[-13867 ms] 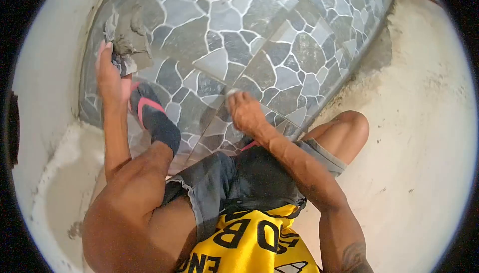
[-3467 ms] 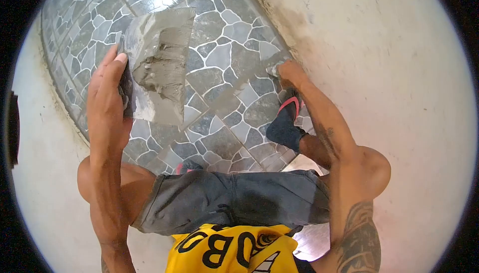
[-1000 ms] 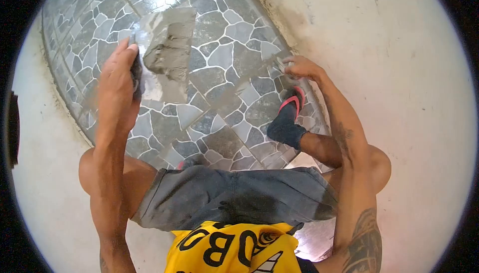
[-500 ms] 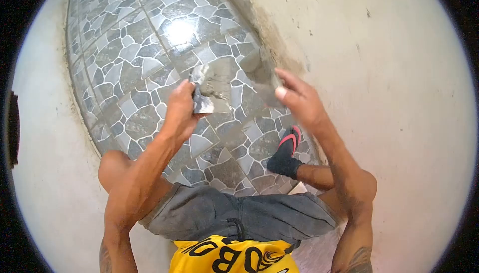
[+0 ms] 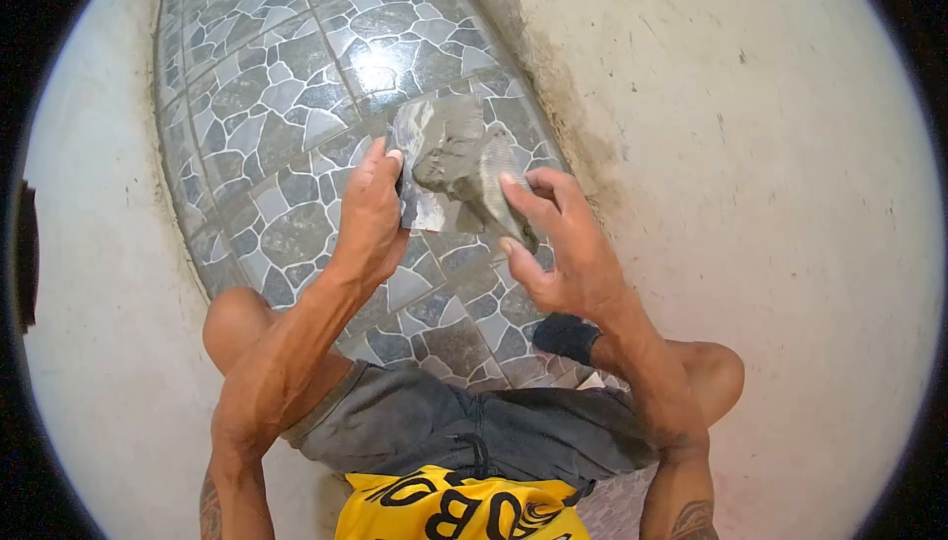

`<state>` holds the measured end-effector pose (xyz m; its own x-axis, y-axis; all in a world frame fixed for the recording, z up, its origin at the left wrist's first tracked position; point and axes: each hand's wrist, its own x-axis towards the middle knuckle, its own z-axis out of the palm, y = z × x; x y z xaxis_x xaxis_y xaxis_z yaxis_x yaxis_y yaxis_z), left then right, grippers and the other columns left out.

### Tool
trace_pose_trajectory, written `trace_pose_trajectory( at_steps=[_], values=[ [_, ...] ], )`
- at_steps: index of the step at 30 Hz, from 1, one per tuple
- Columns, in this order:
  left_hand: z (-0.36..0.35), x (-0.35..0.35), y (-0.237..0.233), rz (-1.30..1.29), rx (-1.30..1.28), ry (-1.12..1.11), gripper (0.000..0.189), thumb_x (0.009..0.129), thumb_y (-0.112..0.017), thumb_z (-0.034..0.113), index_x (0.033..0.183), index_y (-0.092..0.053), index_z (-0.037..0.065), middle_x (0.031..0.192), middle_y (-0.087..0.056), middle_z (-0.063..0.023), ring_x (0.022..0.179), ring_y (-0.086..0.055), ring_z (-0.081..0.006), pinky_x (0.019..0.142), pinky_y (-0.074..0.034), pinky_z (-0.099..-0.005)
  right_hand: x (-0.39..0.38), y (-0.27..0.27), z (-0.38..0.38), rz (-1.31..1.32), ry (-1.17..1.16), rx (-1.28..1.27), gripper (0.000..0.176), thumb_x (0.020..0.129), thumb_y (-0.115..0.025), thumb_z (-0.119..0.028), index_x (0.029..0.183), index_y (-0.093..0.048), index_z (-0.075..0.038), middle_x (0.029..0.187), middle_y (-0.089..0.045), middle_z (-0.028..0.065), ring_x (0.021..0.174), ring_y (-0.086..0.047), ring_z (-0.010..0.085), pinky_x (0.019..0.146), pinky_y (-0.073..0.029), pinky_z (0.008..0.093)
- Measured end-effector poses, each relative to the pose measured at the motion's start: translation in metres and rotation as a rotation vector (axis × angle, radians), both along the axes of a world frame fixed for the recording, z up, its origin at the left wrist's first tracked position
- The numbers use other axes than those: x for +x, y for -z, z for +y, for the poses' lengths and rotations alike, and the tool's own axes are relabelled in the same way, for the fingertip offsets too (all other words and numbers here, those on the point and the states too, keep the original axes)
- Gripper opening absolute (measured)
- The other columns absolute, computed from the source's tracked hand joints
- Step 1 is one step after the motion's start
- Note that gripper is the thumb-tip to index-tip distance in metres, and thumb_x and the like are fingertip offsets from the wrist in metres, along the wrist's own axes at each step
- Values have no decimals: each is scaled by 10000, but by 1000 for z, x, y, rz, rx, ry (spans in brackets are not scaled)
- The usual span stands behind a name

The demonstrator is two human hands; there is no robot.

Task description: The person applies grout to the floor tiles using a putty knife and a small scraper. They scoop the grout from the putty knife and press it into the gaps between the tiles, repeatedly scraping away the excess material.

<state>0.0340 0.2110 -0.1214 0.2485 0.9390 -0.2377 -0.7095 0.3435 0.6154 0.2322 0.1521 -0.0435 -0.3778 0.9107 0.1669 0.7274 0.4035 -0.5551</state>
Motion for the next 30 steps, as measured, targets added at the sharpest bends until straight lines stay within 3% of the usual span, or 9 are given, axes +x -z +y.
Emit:
trace_pose_trajectory(
  at_steps=[2, 5, 8, 11, 14, 20, 23, 26, 30],
  values=[
    [-1, 0, -1, -11, 11, -10, 332, 980, -348, 95, 1263, -465, -34, 1099, -605, -104, 974, -592, -150, 860, -510, -303, 10, 12, 1, -16, 68, -17, 548, 776, -683, -62, 1305, -542, -27, 1227, -504, 224, 1114, -533, 336, 959, -428, 369],
    [-2, -4, -16, 2, 41, 3, 331, 988, -368, 115, 1268, -464, -32, 1103, -605, -95, 982, -589, -143, 852, -508, -300, 34, 35, 3, -261, 101, -32, 524, 813, -686, -109, 1311, -539, -39, 1145, -536, 174, 1058, -558, 298, 866, -458, 341],
    [5, -9, -14, 136, 124, -14, 334, 998, -405, 146, 1285, -446, -18, 1093, -610, -86, 958, -608, -142, 821, -523, -302, 46, 43, -2, 128, 349, -439, 476, 882, -610, -182, 1312, -519, 1, 1133, -585, 163, 1030, -585, 277, 841, -469, 362],
    [11, -15, 5, 277, 100, -29, 339, 995, -403, 142, 1278, -446, -39, 1093, -612, -98, 938, -610, -146, 819, -520, -303, 52, 35, 0, 988, 399, -805, 511, 920, -511, -276, 1302, -491, 62, 1130, -615, 170, 990, -605, 254, 819, -478, 375],
    [16, -18, 18, 294, 103, -7, 330, 994, -388, 134, 1264, -455, -44, 1103, -608, -101, 933, -607, -149, 827, -514, -300, 47, 21, 5, 1103, 267, -803, 578, 913, -456, -329, 1293, -465, 107, 1153, -613, 200, 967, -613, 257, 797, -482, 382],
    [10, -13, 17, 354, 121, 31, 308, 991, -379, 125, 1234, -489, -30, 1081, -604, -85, 905, -584, -131, 812, -489, -277, 62, 12, 3, 971, 190, -721, 578, 896, -471, -338, 1251, -503, 117, 1103, -625, 205, 952, -609, 248, 786, -477, 366],
    [9, -8, 18, 315, 117, -22, 228, 949, -400, 125, 1034, -565, -6, 804, -523, 13, 688, -419, -48, 602, -388, -237, 62, 6, 0, 911, 271, -653, 553, 881, -500, -311, 1222, -527, 124, 1080, -623, 197, 927, -606, 237, 781, -475, 356],
    [8, -9, 16, 335, 119, 50, 300, 991, -392, 135, 1207, -516, -31, 1043, -601, -57, 884, -549, -92, 796, -468, -258, 61, -3, 1, 782, 259, -623, 502, 875, -516, -269, 1200, -555, 112, 1073, -629, 169, 904, -602, 221, 785, -480, 354],
    [5, -6, 9, 444, 217, 42, 313, 992, -401, 149, 1208, -532, -35, 1022, -600, -43, 882, -528, -75, 812, -444, -234, 54, -17, 1, 476, 260, -563, 404, 875, -521, -211, 1154, -599, 70, 1066, -642, 126, 883, -595, 199, 777, -486, 348]
  ],
)
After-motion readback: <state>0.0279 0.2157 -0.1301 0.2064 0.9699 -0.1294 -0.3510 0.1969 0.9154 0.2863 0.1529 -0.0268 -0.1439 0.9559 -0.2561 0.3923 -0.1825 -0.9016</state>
